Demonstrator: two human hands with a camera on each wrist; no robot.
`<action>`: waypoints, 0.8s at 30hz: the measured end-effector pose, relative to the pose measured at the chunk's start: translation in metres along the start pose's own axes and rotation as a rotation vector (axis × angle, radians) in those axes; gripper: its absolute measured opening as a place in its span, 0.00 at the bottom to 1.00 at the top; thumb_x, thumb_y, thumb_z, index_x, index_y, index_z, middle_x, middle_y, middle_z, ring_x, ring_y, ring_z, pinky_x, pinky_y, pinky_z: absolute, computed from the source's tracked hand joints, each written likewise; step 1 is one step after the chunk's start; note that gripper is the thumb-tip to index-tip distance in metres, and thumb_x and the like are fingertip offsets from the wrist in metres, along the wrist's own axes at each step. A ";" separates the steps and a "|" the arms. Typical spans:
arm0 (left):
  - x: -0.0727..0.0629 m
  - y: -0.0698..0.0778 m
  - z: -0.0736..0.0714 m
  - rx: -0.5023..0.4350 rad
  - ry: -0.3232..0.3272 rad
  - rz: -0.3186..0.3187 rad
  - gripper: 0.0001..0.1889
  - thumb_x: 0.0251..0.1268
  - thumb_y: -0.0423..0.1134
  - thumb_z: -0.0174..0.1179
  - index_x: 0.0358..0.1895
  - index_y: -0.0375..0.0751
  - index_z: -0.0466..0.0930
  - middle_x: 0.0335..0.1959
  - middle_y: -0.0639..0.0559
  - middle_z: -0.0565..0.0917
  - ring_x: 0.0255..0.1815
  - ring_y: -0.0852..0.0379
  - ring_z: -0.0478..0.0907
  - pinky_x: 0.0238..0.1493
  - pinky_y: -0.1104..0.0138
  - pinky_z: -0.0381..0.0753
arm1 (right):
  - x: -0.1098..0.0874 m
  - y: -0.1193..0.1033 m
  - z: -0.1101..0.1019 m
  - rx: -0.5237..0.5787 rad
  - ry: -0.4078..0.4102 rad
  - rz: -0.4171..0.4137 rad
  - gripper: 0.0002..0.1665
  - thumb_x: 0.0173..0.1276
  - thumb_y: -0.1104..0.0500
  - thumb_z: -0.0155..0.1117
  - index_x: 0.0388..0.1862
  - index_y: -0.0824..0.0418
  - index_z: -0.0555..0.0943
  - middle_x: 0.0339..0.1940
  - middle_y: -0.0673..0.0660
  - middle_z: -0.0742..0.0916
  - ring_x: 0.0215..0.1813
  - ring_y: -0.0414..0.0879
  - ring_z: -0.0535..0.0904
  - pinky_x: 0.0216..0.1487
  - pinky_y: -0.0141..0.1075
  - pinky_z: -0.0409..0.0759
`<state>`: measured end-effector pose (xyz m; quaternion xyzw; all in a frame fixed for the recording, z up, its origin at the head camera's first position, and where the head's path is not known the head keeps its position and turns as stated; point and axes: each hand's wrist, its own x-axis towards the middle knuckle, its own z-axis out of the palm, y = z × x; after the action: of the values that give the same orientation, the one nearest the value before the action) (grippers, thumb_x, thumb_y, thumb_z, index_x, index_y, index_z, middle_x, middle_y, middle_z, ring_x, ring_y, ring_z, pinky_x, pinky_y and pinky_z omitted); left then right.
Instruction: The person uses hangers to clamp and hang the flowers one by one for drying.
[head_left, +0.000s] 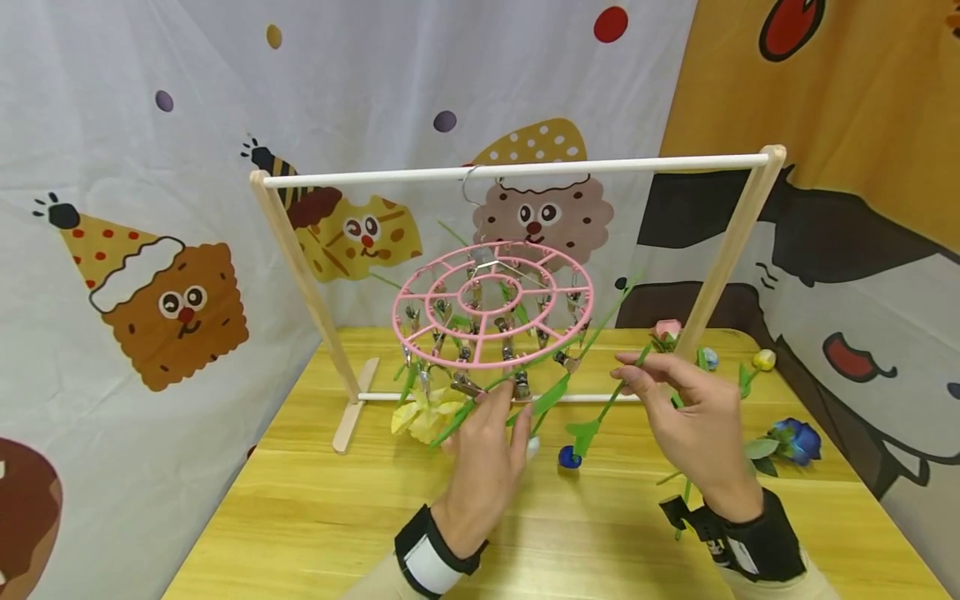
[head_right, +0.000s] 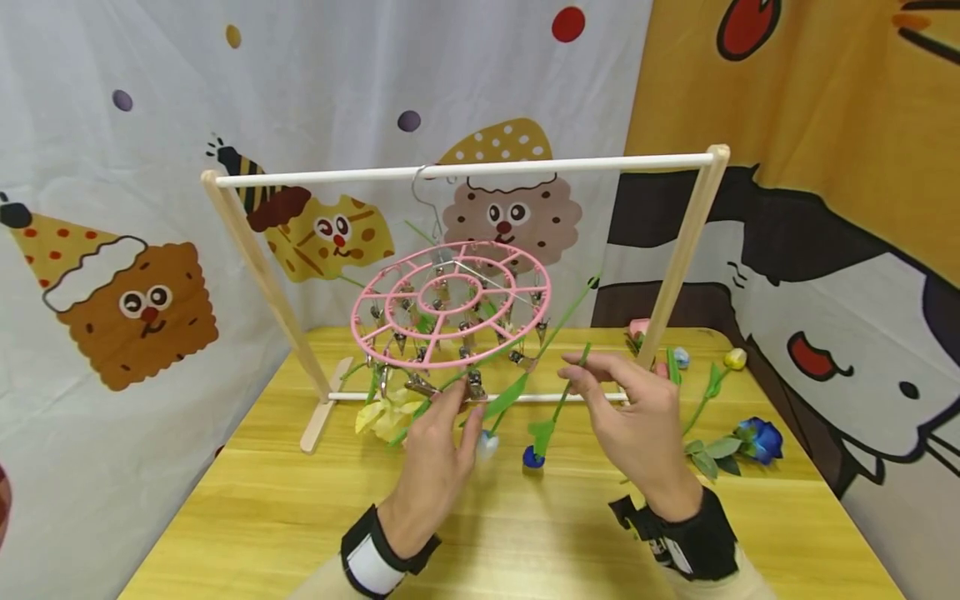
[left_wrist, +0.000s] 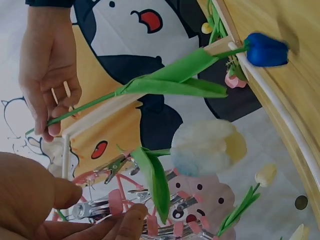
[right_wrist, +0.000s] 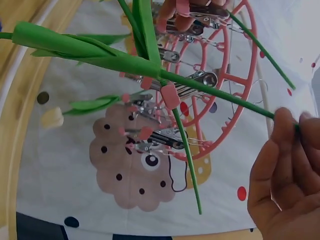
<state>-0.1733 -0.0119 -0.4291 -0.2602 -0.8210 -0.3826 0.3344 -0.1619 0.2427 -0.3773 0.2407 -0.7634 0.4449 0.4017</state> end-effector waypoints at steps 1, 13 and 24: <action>0.001 0.000 0.000 -0.004 0.009 -0.005 0.14 0.87 0.32 0.70 0.64 0.28 0.86 0.51 0.36 0.96 0.48 0.47 0.98 0.48 0.62 1.00 | 0.000 -0.001 0.000 -0.015 -0.014 0.019 0.22 0.70 0.82 0.77 0.54 0.61 0.97 0.44 0.53 0.99 0.42 0.32 0.93 0.51 0.18 0.88; 0.008 -0.011 0.003 -0.030 0.143 -0.039 0.07 0.88 0.32 0.66 0.55 0.33 0.92 0.40 0.44 0.97 0.39 0.52 0.96 0.43 0.60 0.98 | 0.000 -0.004 0.002 0.089 -0.061 0.121 0.17 0.73 0.83 0.74 0.52 0.67 0.94 0.49 0.42 0.98 0.42 0.36 0.98 0.42 0.32 0.97; 0.011 -0.013 -0.006 -0.224 0.045 -0.200 0.11 0.92 0.37 0.64 0.60 0.40 0.95 0.46 0.47 0.98 0.47 0.50 0.99 0.63 0.60 0.95 | -0.002 -0.003 0.005 0.230 -0.047 0.157 0.13 0.75 0.84 0.71 0.50 0.72 0.90 0.49 0.45 0.98 0.41 0.39 0.98 0.42 0.36 0.97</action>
<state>-0.1868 -0.0224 -0.4242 -0.2042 -0.7874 -0.5089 0.2815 -0.1609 0.2370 -0.3786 0.2349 -0.7332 0.5538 0.3172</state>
